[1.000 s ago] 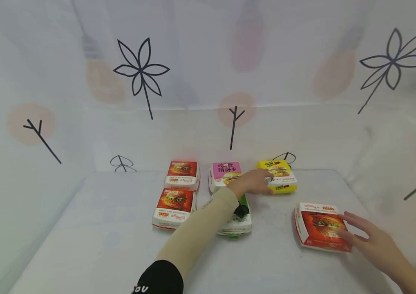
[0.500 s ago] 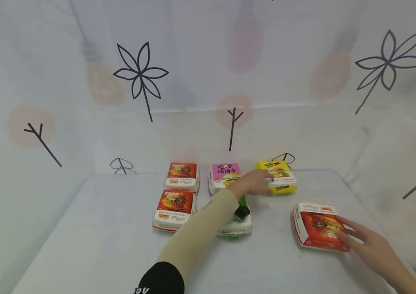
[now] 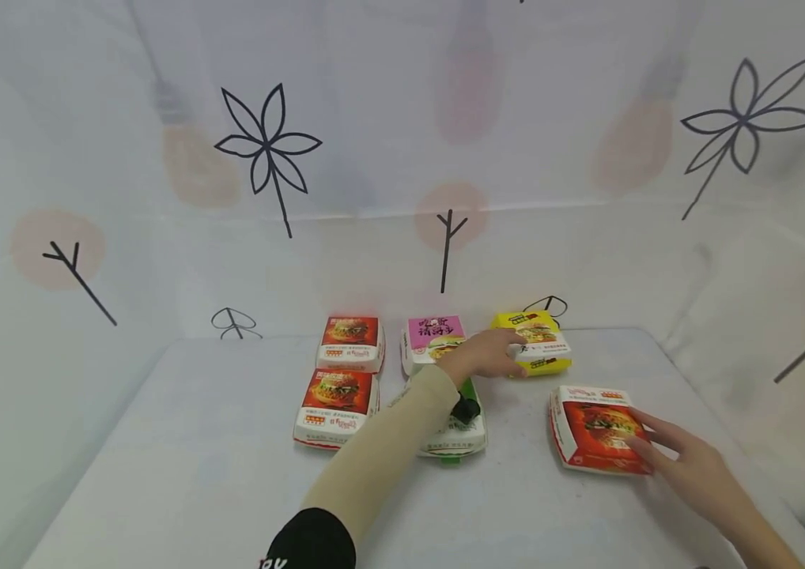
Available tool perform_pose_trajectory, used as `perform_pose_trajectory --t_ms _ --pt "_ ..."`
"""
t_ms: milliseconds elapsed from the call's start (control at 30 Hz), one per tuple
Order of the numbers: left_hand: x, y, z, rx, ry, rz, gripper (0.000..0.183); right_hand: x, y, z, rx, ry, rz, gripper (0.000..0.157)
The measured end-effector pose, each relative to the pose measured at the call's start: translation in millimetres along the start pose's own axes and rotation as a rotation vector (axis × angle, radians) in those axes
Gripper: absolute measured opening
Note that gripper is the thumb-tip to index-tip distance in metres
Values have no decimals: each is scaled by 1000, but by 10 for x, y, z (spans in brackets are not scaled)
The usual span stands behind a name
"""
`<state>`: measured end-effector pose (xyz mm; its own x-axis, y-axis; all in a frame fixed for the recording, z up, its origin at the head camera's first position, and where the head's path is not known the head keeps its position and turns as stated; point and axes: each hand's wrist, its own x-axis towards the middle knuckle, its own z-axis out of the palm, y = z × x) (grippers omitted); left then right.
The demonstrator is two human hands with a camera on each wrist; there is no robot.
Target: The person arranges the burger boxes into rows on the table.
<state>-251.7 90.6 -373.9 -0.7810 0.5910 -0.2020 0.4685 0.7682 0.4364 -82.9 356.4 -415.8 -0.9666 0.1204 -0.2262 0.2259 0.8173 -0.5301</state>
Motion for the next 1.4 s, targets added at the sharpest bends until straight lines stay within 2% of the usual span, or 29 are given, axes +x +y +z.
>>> perform_pose_trajectory --t_ms 467,700,833,967,1133,1267,1400 --pt "-35 6 -22 -51 -4 7 58 53 -258 84 24 -6 -86 81" --pt "-31 -8 -17 -62 -4 12 59 82 -315 112 19 8 -119 79" --pt "-47 4 -19 -30 -1 48 60 91 -329 101 25 -7 -116 80" --pt "-113 42 -21 9 0 108 60 109 -339 82 35 -27 -109 80" --pt "-247 121 36 21 2 109 57 129 -322 79 37 -45 -97 82" --pt "-337 217 100 79 12 111 56 134 -307 71 35 -52 -95 83" --pt "-426 323 153 99 -20 124 55 139 -304 68 33 -51 -109 82"
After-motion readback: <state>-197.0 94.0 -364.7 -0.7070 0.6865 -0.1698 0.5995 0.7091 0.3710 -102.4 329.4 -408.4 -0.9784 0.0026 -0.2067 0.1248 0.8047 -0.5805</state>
